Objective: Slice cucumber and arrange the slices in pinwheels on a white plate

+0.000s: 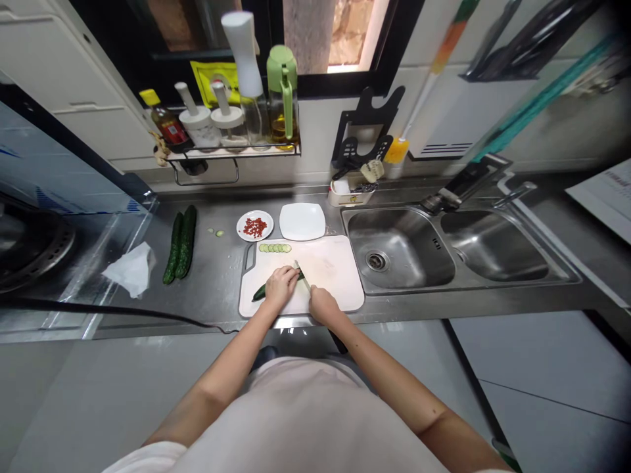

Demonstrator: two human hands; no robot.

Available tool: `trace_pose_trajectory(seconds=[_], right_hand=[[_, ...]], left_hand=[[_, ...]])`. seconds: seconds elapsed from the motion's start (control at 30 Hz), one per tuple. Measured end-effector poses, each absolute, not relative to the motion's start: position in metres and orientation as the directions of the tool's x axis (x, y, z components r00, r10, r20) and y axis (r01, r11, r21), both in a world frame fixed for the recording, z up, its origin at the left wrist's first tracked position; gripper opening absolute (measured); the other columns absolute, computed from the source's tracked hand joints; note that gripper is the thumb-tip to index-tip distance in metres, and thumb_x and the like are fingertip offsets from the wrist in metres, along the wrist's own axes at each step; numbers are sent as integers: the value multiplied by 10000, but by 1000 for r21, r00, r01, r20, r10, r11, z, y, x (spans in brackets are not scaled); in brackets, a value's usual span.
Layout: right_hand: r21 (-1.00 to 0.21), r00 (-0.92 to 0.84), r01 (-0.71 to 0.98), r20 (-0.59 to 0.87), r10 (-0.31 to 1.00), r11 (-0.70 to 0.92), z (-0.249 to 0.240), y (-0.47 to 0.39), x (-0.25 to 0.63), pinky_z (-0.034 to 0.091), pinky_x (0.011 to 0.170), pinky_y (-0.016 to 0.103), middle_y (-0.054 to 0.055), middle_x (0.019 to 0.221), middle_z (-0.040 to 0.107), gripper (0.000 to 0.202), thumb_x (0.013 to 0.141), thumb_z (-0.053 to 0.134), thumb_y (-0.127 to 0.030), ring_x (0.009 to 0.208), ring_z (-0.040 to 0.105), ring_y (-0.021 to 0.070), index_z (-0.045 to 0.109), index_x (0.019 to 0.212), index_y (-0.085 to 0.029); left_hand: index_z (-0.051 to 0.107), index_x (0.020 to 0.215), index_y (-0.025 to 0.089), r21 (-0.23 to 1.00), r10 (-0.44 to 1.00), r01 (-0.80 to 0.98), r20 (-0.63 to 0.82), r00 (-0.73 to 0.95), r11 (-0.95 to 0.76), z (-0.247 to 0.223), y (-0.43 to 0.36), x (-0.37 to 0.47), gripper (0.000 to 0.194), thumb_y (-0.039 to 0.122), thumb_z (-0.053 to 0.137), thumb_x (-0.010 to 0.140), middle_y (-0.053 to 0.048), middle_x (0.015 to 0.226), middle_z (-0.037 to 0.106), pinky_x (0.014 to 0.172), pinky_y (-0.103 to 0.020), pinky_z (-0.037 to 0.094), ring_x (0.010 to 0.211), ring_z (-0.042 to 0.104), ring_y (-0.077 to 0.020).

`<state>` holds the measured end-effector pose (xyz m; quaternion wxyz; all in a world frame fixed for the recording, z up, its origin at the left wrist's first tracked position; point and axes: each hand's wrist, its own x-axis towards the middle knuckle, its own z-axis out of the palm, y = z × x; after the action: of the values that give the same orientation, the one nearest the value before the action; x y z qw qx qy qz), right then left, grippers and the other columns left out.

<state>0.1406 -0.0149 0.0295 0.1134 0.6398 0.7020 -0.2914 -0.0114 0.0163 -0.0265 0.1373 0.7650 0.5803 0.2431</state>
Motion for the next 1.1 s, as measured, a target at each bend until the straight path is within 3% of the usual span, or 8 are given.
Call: trace_pose_trajectory(seconds=[0.33, 1.1], right_hand=[[-228, -125, 974, -543, 830, -3, 29, -28, 143, 438, 727, 290, 163, 1021, 664, 251, 900, 380, -61, 972, 649, 237, 532, 1092, -117], [-272, -134, 962, -520, 843, -14, 34, 5, 127, 455, 760, 273, 169, 1084, 660, 300, 882, 432, -80, 1022, 640, 234, 547, 1158, -104]], left_hand=[[690, 1030, 249, 498, 958, 821, 206, 201, -279, -28, 16, -11, 225, 305, 489, 945, -44, 1037, 659, 849, -297, 461, 966, 576, -173], [697, 1009, 245, 468, 953, 838, 238, 186, -280, -31, 16, -11, 208, 290, 509, 933, -41, 1023, 664, 837, -296, 455, 933, 571, -174]])
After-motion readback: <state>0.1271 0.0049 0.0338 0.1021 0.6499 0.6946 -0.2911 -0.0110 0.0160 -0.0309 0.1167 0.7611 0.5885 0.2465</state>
